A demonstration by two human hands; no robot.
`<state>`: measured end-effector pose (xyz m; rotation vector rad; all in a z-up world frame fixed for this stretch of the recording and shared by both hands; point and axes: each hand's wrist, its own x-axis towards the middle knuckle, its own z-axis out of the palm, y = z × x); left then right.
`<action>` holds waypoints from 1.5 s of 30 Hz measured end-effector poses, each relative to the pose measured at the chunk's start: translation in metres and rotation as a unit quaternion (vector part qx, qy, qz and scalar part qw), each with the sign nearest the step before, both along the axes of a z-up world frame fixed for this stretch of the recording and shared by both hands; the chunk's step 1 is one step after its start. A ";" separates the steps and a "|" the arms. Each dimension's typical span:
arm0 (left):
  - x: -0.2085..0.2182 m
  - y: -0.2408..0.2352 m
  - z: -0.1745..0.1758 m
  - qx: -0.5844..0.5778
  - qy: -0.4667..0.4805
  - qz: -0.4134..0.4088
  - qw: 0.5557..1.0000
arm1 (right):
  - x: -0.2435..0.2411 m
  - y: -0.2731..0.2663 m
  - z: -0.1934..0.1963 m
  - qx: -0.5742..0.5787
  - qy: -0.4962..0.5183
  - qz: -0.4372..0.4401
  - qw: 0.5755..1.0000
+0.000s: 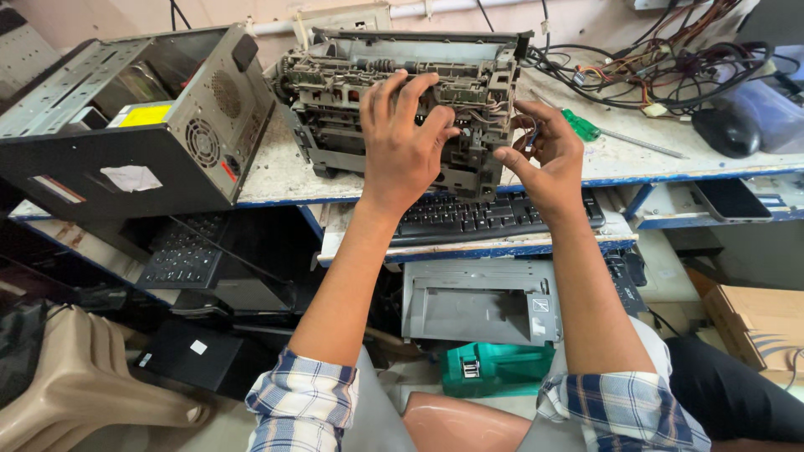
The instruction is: The person works on the internal components of a disassembled electronic device, likely a printer, using a screwdriver to adjust parts and manipulate wires. The person continues to adjust and connect various internal components throughout the clip.
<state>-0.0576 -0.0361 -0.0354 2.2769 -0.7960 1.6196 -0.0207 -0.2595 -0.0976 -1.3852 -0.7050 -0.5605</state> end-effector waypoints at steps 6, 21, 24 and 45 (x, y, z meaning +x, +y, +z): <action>0.006 0.004 0.000 0.003 -0.004 -0.011 1.000 | 0.001 0.000 0.000 -0.004 -0.006 -0.006 1.000; 0.012 -0.002 -0.006 -0.033 -0.008 -0.033 0.999 | 0.000 0.002 -0.003 0.010 0.007 -0.002 1.000; 0.012 -0.003 -0.006 -0.038 -0.009 -0.034 0.999 | 0.000 0.003 -0.003 0.014 0.003 0.002 1.000; 0.008 0.002 0.001 -0.109 0.023 -0.113 0.987 | -0.005 0.005 -0.005 0.004 0.018 -0.030 0.999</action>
